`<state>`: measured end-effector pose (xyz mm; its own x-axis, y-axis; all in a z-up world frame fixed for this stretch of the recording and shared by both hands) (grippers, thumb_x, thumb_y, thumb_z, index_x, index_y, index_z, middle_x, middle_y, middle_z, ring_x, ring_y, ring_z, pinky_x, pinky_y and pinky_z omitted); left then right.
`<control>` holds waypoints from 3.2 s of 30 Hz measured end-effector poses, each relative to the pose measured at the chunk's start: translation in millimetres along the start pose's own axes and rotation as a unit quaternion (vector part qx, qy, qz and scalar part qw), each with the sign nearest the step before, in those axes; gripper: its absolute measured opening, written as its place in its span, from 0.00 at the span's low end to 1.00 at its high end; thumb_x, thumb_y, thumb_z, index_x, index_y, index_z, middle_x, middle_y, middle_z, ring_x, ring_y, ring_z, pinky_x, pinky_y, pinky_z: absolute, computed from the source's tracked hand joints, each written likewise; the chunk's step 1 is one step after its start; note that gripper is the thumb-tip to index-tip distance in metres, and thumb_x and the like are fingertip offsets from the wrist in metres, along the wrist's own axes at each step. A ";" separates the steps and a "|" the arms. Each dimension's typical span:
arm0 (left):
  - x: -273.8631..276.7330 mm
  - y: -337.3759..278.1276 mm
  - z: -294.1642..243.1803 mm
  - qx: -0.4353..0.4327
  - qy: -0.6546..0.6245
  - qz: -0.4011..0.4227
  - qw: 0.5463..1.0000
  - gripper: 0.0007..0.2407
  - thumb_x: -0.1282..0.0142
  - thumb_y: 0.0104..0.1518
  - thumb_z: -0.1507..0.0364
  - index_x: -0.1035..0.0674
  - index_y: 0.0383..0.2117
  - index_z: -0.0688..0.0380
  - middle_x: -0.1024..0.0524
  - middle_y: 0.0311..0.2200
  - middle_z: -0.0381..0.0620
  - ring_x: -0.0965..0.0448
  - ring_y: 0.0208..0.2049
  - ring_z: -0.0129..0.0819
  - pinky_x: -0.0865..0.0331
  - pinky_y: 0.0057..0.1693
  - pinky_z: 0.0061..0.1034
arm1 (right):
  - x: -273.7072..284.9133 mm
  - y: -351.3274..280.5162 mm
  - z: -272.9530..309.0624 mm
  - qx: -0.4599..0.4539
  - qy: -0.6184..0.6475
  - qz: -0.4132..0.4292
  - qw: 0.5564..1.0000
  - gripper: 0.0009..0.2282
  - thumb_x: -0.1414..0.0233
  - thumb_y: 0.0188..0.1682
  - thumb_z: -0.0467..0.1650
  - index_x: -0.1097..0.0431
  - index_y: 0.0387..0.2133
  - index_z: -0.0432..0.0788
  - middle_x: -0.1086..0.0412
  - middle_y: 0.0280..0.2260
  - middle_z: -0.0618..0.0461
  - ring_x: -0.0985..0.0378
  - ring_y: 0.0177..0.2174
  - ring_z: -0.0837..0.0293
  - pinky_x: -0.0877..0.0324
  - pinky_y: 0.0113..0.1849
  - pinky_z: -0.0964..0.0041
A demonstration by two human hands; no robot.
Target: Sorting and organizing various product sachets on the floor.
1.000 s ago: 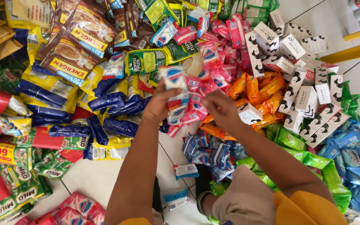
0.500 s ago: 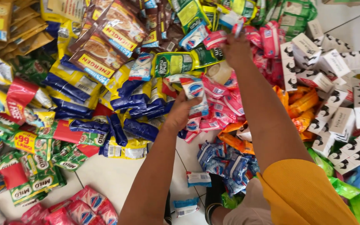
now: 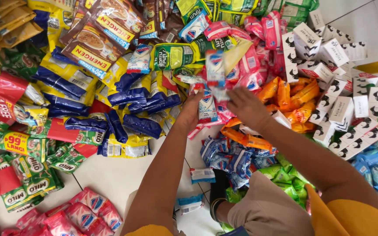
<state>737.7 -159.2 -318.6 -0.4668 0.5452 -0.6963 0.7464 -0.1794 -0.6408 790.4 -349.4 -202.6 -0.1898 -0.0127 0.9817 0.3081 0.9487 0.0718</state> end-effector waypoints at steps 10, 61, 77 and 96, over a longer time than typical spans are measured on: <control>31.9 1.1 28.4 -0.081 0.167 -0.065 0.980 0.29 0.41 0.57 0.65 0.35 0.65 0.57 0.35 0.63 0.53 0.27 0.57 0.41 0.25 0.54 0.36 | -59.2 -15.7 37.9 -0.371 0.383 -0.047 0.845 0.19 0.43 0.50 0.32 0.34 0.53 0.38 0.34 0.54 0.38 0.29 0.53 0.39 0.30 0.53 0.49; 182.8 -663.4 80.3 -0.550 0.132 -0.195 0.802 0.21 0.30 0.49 0.77 0.22 0.51 0.61 0.17 0.41 0.43 0.19 0.43 0.27 0.24 0.52 0.26 | 282.8 136.4 520.6 0.000 0.868 0.258 0.424 0.20 0.44 0.54 0.25 0.38 0.59 0.40 0.30 0.53 0.51 0.28 0.55 0.55 0.37 0.58 0.56; 349.4 -855.7 182.2 -0.497 0.007 -0.516 0.698 0.18 0.29 0.47 0.79 0.18 0.46 0.61 0.15 0.39 0.46 0.14 0.39 0.30 0.19 0.48 0.29 | 238.0 137.8 621.0 0.088 0.722 0.395 0.561 0.26 0.43 0.50 0.27 0.41 0.62 0.41 0.33 0.52 0.53 0.27 0.48 0.64 0.32 0.52 0.67; 603.1 -730.7 13.7 -0.155 0.399 -0.779 0.458 0.45 0.24 0.45 0.67 0.42 0.71 0.34 0.46 0.68 0.60 0.48 0.68 0.66 0.47 0.67 0.59 | 252.6 159.0 613.2 0.034 0.693 0.445 0.566 0.21 0.43 0.50 0.27 0.36 0.57 0.41 0.30 0.41 0.59 0.28 0.39 0.66 0.30 0.46 0.69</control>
<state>-95.7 289.5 -274.7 -0.3181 -0.0399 0.9472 -0.1092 0.9940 0.0052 219.7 -8.0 -51.2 0.9405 0.2893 -0.1781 -0.3395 0.7832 -0.5209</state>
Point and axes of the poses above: each hand's wrist, its own y-axis towards the middle knuckle, its own x-axis out of the back of the hand, z = x × y, the point moved 2 cm from there along y, towards the middle knuckle
